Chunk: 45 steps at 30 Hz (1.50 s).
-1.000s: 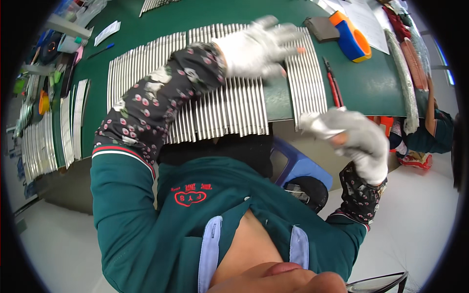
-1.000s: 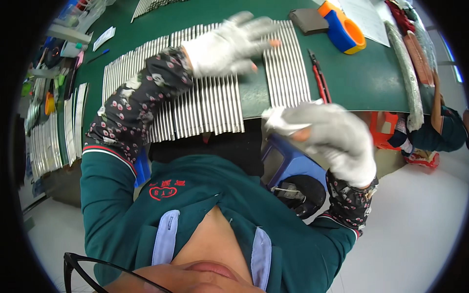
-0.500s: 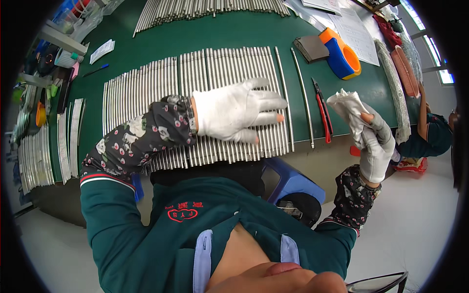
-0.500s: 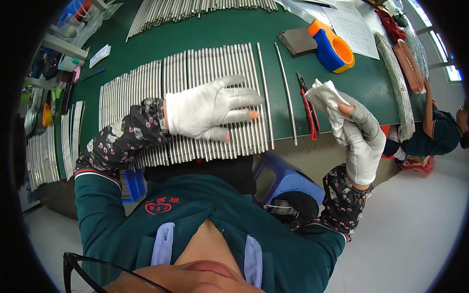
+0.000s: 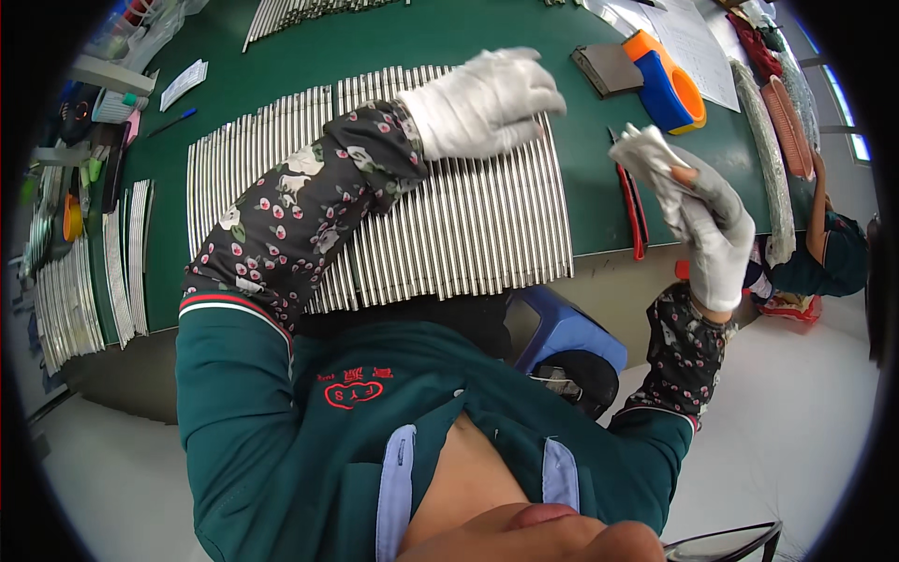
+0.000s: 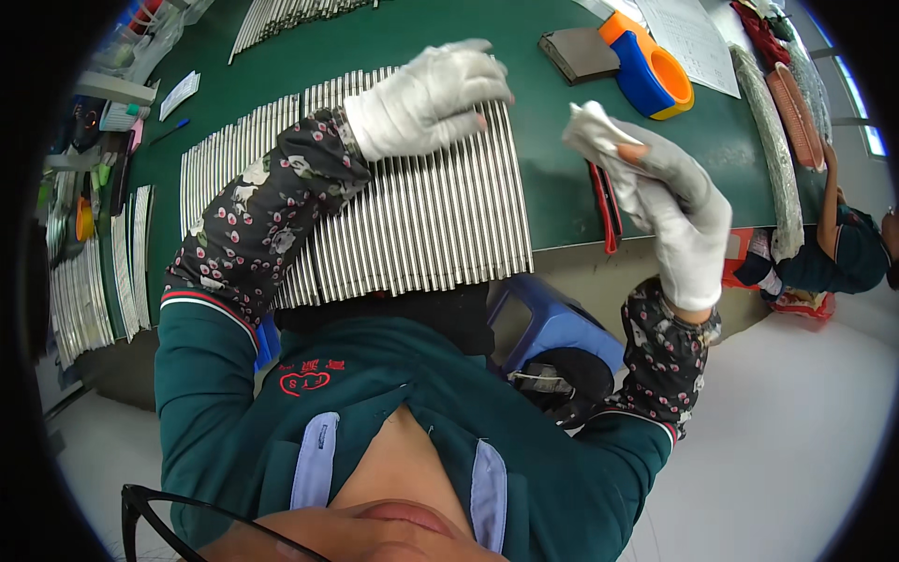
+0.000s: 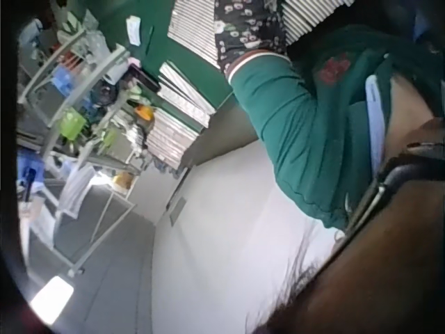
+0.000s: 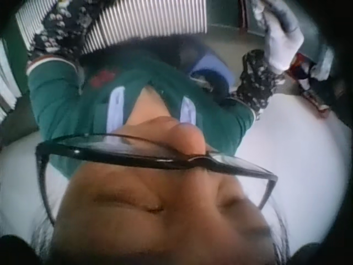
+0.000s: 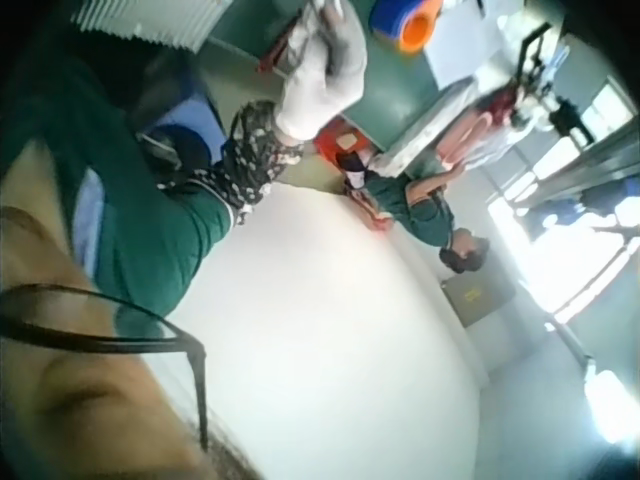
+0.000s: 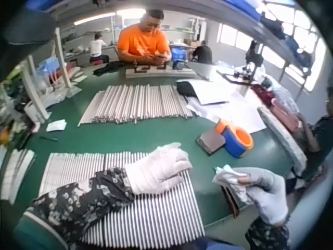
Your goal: The person trims the ends of metal tubes with a cutter, wipes them down with a cloth, and aligns and gathers the tubes by hand on the table.
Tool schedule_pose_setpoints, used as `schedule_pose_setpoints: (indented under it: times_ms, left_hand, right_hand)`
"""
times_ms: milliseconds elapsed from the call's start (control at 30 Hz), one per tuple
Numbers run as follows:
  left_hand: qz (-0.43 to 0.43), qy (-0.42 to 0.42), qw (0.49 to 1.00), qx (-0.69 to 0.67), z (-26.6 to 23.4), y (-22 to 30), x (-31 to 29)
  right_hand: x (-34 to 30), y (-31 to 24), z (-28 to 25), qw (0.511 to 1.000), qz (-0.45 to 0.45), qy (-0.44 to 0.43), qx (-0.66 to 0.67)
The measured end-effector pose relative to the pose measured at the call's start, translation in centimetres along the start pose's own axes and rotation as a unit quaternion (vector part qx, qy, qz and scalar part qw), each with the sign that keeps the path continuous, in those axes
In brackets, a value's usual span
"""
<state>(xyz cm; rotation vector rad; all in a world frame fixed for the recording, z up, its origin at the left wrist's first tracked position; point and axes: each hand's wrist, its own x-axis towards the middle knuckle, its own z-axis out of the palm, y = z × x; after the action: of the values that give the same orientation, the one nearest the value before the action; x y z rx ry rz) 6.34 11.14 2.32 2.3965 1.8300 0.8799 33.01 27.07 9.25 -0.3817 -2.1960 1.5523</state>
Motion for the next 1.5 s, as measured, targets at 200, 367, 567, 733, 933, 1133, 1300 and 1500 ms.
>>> schedule_pose_setpoints:
  times_ms: [200, 367, 567, 733, 933, 1133, 1300, 1500]
  left_hand:
    - [0.019, -0.106, 0.967, 0.232, 3.1, -2.8, 0.7]
    - [0.003, -0.092, 0.976, 0.200, 3.0, -2.7, 0.1]
    - [0.015, -0.072, 0.973, 0.219, 3.7, -3.2, 0.7]
    - [0.006, -0.070, 0.976, 0.206, 3.1, -3.1, 0.0]
    - [0.049, -0.090, 0.995, 0.007, 2.6, 6.8, -0.3]
    - [0.115, -0.140, 0.981, -0.067, 4.7, 11.5, -2.2]
    - [0.105, -0.152, 0.981, -0.064, 4.7, 11.2, -2.3]
    - [0.102, -0.180, 0.976, -0.067, 4.3, 11.5, -2.2]
  right_hand:
    - [5.2, 3.7, 6.1, 0.969, -0.096, -0.227, -0.023]
    - [-1.6, 2.6, 6.6, 0.832, -0.066, -0.514, 0.198]
    - [2.2, 2.8, 6.3, 0.967, -0.121, -0.213, -0.071]
    - [-1.4, 0.7, 3.7, 0.882, -0.087, -0.462, 0.020]
    - [-0.4, 1.1, 0.5, 0.865, -0.263, -0.101, -0.415]
    - [0.8, 5.9, -2.3, 0.875, -0.198, -0.038, -0.440]
    - [0.7, 2.8, 3.7, 0.917, -0.232, -0.185, -0.268]
    - [9.2, 7.6, 8.1, 0.907, -0.266, -0.160, -0.286]
